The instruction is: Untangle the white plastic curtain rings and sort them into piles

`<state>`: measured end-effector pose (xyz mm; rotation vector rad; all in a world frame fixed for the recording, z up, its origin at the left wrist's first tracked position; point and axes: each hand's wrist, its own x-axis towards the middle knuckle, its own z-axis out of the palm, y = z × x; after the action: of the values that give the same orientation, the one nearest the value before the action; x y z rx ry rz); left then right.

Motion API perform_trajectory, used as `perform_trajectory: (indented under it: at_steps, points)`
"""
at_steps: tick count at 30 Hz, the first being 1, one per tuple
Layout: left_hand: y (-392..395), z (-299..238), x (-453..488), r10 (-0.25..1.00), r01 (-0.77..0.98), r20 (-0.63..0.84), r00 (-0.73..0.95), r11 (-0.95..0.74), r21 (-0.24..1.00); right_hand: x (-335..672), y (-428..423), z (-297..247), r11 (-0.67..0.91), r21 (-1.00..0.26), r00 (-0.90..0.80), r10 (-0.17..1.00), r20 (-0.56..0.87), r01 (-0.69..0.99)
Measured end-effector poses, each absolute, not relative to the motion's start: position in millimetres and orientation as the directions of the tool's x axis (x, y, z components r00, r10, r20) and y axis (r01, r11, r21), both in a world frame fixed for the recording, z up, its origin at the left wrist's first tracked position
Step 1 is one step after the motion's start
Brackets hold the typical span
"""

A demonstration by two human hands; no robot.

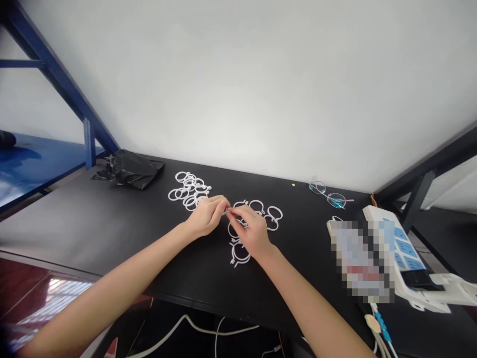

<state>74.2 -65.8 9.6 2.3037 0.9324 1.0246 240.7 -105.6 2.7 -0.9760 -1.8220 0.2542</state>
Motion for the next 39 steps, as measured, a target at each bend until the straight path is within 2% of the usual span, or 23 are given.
perform_trajectory:
  at_steps: [6, 9, 11, 13, 16, 21, 25, 29, 34, 39]
  points:
    - [-67, 11, 76, 0.740, 0.415, 0.445, 0.504, -0.660, 0.626, 236, -110, 5, 0.600, -0.670, -0.143, 0.782, 0.607, 0.438]
    - [-64, 16, 72, 0.757, 0.486, 0.427, 0.495, -0.648, 0.587, 244, -104, 6, 0.544, -0.715, -0.106, 0.822, 0.560, 0.440]
    - [-56, 19, 64, 0.782, 0.563, 0.459, 0.421, -0.622, 0.544, 255, -96, 4, 0.482, -0.732, -0.041, 0.847, 0.530, 0.481]
    - [-44, 19, 53, 0.792, 0.636, 0.520, 0.321, -0.587, 0.501, 267, -87, 2, 0.439, -0.702, -0.003, 0.849, 0.528, 0.562]
    - [-24, 12, 35, 0.777, 0.694, 0.587, 0.228, -0.552, 0.461, 280, -77, -3, 0.427, -0.621, -0.069, 0.854, 0.515, 0.658]
    - [-5, -9, 21, 0.782, 0.764, 0.574, 0.243, -0.519, 0.383, 280, -73, -14, 0.443, -0.590, -0.180, 0.874, 0.451, 0.675]
    - [-2, -18, 21, 0.807, 0.797, 0.538, 0.244, -0.483, 0.363, 276, -74, -15, 0.454, -0.566, -0.178, 0.861, 0.476, 0.688]
    - [-9, -9, 26, 0.798, 0.795, 0.564, 0.215, -0.478, 0.374, 277, -75, -11, 0.424, -0.575, -0.156, 0.876, 0.456, 0.700]
    - [-32, 9, 46, 0.729, 0.673, 0.606, 0.319, -0.624, 0.396, 281, -74, -10, 0.414, -0.570, -0.179, 0.888, 0.423, 0.710]
    - [-52, 6, 69, 0.652, 0.522, 0.484, 0.584, -0.758, 0.392, 279, -74, -11, 0.422, -0.559, -0.177, 0.881, 0.439, 0.714]
